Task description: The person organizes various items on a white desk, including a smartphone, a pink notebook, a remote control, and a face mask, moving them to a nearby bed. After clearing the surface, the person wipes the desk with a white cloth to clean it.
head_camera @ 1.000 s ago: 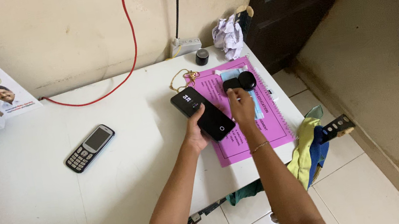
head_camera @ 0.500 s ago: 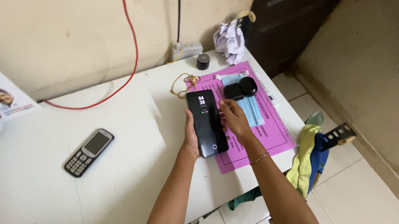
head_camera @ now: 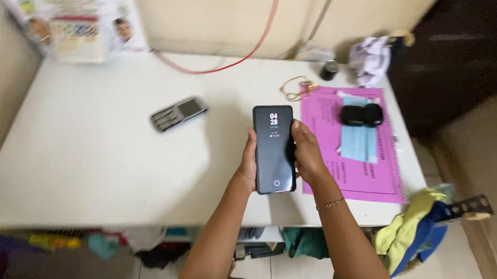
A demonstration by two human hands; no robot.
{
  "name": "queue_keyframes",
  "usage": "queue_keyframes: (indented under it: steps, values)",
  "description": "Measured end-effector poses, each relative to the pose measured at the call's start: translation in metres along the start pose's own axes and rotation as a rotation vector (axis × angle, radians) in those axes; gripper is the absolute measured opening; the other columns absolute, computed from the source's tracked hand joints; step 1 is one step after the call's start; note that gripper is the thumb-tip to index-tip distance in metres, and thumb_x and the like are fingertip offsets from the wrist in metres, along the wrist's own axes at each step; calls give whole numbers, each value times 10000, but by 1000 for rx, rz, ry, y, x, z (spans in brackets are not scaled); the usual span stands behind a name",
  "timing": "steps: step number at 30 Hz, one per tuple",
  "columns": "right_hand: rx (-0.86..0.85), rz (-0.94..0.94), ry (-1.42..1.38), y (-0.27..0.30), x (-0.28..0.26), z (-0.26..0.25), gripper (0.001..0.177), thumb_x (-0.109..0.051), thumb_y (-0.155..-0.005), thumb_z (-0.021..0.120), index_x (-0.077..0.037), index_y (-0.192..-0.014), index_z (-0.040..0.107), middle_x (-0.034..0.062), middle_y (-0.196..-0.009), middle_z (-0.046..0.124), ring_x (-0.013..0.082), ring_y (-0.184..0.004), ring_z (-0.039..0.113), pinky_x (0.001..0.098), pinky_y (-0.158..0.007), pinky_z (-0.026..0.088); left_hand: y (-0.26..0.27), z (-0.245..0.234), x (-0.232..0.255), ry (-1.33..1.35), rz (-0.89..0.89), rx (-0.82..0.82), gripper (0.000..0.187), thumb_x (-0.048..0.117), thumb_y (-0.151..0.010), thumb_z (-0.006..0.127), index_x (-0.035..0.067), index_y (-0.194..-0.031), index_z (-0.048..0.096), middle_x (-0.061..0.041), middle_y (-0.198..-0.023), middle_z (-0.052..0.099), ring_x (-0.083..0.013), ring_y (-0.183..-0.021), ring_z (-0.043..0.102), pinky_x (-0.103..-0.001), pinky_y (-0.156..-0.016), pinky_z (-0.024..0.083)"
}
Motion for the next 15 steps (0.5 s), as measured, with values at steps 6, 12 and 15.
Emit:
queue_keyframes:
  steps: [6,12,15]
  values:
    - [-258,19,7,48,30,71,451,-470,-1065,460,-134,-1284,667,-33,-596,473,60,-399,294,243,-333,251,112,-9,1,29,220,95,942,868,-890,416,56,-1325,615,-176,-1110,703,-334,-876,717,-582,-823,607]
    - [-594,158,42,147,66,191,390,-452,-1043,471,-198,-1271,660,-34,-628,480,59,-434,353,237,-334,278,287,-17,5,8,484,187,901,840,-938,440,34,-1291,631,-173,-1031,701,-319,-853,719,-431,-783,603]
    - [-852,124,34,199,99,255,395,-437,-1074,481,-134,-1257,656,7,-737,556,88,-521,411,246,-385,336,385,-16,-4,-76,654,437,855,812,-926,472,67,-1316,626,-153,-1035,698,-269,-855,698,-421,-785,587]
Point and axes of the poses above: each hand's wrist, its own y-axis away from the middle knuckle, its own z-axis out of the palm, x = y × z, the point moved 1 cm from there along -y, towards the middle knuckle
